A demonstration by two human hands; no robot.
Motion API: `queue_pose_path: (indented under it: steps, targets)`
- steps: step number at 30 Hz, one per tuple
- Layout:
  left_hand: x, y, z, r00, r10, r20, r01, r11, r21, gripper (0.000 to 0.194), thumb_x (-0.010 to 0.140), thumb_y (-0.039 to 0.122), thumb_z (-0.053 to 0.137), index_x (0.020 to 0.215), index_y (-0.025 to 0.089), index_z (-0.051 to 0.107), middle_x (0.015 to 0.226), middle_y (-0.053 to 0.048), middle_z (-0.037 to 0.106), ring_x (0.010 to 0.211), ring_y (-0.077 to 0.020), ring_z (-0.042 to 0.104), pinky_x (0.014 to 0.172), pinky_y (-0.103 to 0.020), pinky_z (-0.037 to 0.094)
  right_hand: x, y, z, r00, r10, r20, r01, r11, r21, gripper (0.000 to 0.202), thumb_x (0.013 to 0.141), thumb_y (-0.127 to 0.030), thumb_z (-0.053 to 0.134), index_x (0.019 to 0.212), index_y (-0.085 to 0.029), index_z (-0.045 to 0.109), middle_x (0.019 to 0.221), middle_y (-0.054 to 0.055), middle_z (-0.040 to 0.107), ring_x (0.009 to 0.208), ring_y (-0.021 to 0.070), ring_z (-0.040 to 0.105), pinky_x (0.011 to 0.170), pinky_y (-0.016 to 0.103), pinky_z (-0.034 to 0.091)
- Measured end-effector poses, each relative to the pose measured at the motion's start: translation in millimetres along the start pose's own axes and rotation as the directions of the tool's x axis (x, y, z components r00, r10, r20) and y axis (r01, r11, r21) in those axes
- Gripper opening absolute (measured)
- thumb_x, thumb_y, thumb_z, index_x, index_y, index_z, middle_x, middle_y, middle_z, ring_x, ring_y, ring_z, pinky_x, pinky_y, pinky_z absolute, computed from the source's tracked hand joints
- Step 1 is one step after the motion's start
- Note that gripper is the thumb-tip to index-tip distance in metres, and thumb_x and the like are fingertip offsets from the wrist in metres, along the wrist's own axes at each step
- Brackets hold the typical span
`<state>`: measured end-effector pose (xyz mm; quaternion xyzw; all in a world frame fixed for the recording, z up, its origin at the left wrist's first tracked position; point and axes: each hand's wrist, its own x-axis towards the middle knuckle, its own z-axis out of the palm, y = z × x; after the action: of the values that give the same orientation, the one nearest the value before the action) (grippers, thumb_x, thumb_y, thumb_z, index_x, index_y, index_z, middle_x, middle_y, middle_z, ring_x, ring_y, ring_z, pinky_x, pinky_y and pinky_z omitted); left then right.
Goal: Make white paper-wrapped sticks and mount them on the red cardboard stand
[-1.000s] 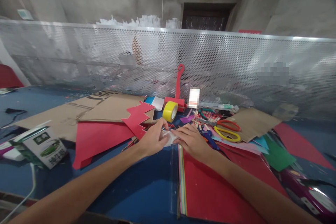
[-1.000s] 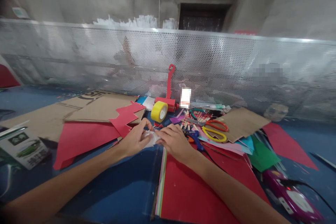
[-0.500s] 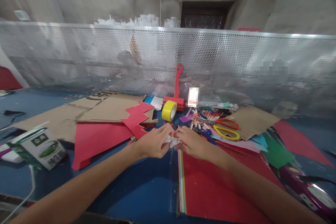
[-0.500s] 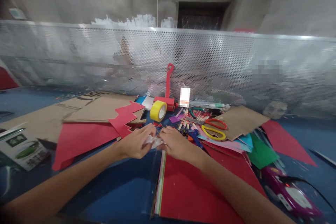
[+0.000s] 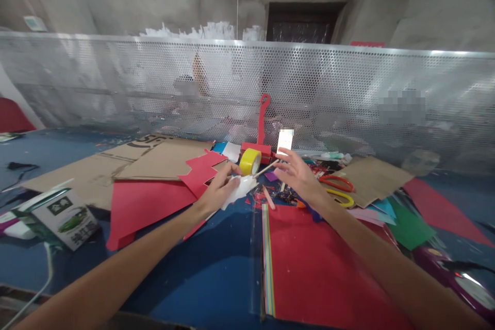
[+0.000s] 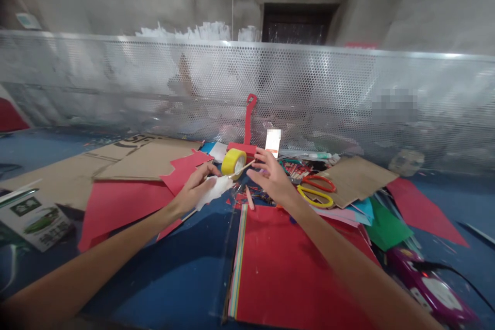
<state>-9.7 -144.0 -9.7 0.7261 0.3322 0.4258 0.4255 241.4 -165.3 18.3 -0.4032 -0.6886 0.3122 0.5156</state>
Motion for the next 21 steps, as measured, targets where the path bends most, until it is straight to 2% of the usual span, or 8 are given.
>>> queue_pose_path:
  steps: [1, 2, 4, 7, 11, 14, 17, 21]
  targets:
    - [-0.6, 0.4, 1.0, 1.0, -0.008, -0.014, 0.008, 0.999, -0.035, 0.026, 0.093, 0.041, 0.05, 0.109, 0.021, 0.047, 0.073, 0.003, 0.053, 0.049, -0.0092, 0.049, 0.042, -0.019, 0.037, -0.1, 2.9, 3.7, 0.998, 0.044, -0.046, -0.039, 0.995, 0.097, 0.063, 0.084, -0.039, 0.069, 0.14, -0.025, 0.045, 0.14, 0.015, 0.054, 0.121, 0.0238, 0.059, 0.1, 0.044, 0.049]
    - [-1.8, 1.5, 2.7, 1.0, -0.012, -0.015, 0.011, 0.999, -0.052, 0.029, 0.094, 0.042, 0.049, 0.113, 0.021, 0.048, 0.074, 0.002, 0.055, 0.049, -0.0094, 0.05, 0.041, -0.019, 0.038, -1.3, 5.8, 8.0, 0.995, 0.094, -0.038, -0.086, 0.979, 0.183, 0.063, 0.082, -0.041, 0.071, 0.138, -0.024, 0.047, 0.138, 0.015, 0.056, 0.12, 0.0234, 0.06, 0.099, 0.042, 0.05]
    - [-5.2, 5.0, 7.3, 1.0, -0.009, 0.008, 0.009, 0.999, -0.035, 0.034, 0.095, 0.042, 0.047, 0.121, 0.021, 0.051, 0.076, 0.0, 0.058, 0.05, -0.0093, 0.051, 0.041, -0.019, 0.039, -5.9, 11.0, 17.0, 0.983, 0.159, 0.096, -0.18, 0.942, 0.283, 0.055, 0.081, -0.043, 0.072, 0.128, -0.022, 0.056, 0.128, 0.013, 0.064, 0.112, 0.0221, 0.064, 0.095, 0.039, 0.052]
    - [-9.6, 10.2, 14.0, 0.999, 0.013, 0.037, -0.015, 0.998, 0.057, 0.038, 0.096, 0.04, 0.044, 0.126, 0.02, 0.057, 0.084, -0.003, 0.064, 0.054, -0.0093, 0.051, 0.044, -0.02, 0.039, -13.8, 16.0, 27.2, 0.953, 0.163, 0.255, -0.234, 0.932, 0.276, 0.041, 0.082, -0.046, 0.071, 0.112, -0.019, 0.067, 0.109, 0.008, 0.072, 0.086, 0.0168, 0.069, 0.082, 0.032, 0.055]
    - [-10.7, 11.6, 16.7, 0.998, 0.06, 0.024, -0.063, 0.992, 0.112, 0.039, 0.097, 0.037, 0.043, 0.123, 0.018, 0.065, 0.099, -0.008, 0.069, 0.067, -0.0127, 0.056, 0.055, -0.023, 0.043, -17.7, 16.9, 31.4, 0.956, 0.17, 0.24, -0.221, 0.953, 0.205, 0.04, 0.083, -0.05, 0.068, 0.102, -0.015, 0.073, 0.081, 0.004, 0.072, 0.05, 0.0092, 0.056, 0.058, 0.026, 0.05]
    - [-10.4, 10.2, 15.8, 0.997, 0.08, 0.02, -0.082, 0.99, 0.115, 0.038, 0.097, 0.037, 0.044, 0.119, 0.018, 0.067, 0.105, -0.008, 0.07, 0.08, -0.0164, 0.06, 0.065, -0.026, 0.046, -17.1, 15.1, 32.0, 0.956, 0.186, 0.228, -0.231, 0.955, 0.187, 0.039, 0.084, -0.051, 0.067, 0.095, -0.015, 0.075, 0.074, 0.004, 0.071, 0.047, 0.0093, 0.053, 0.05, 0.025, 0.046]
    - [-10.6, 10.1, 16.9, 0.995, 0.088, 0.039, -0.093, 0.986, 0.142, 0.038, 0.093, 0.043, 0.053, 0.119, 0.019, 0.066, 0.11, -0.008, 0.069, 0.09, -0.019, 0.061, 0.074, -0.029, 0.048, -17.2, 13.1, 33.4, 0.964, 0.175, 0.199, -0.21, 0.963, 0.167, 0.035, 0.084, -0.049, 0.066, 0.091, -0.015, 0.075, 0.067, 0.002, 0.068, 0.045, 0.0085, 0.05, 0.051, 0.025, 0.046]
    - [-10.2, 13.0, 20.9, 0.994, 0.079, 0.073, -0.094, 0.968, 0.234, 0.043, 0.085, 0.047, 0.064, 0.118, 0.019, 0.063, 0.109, -0.007, 0.068, 0.088, -0.0187, 0.061, 0.076, -0.03, 0.049, -19.0, 10.0, 35.7, 0.976, 0.123, 0.182, -0.146, 0.982, 0.118, 0.033, 0.085, -0.046, 0.065, 0.092, -0.016, 0.076, 0.067, 0.002, 0.067, 0.047, 0.0098, 0.051, 0.048, 0.024, 0.042]
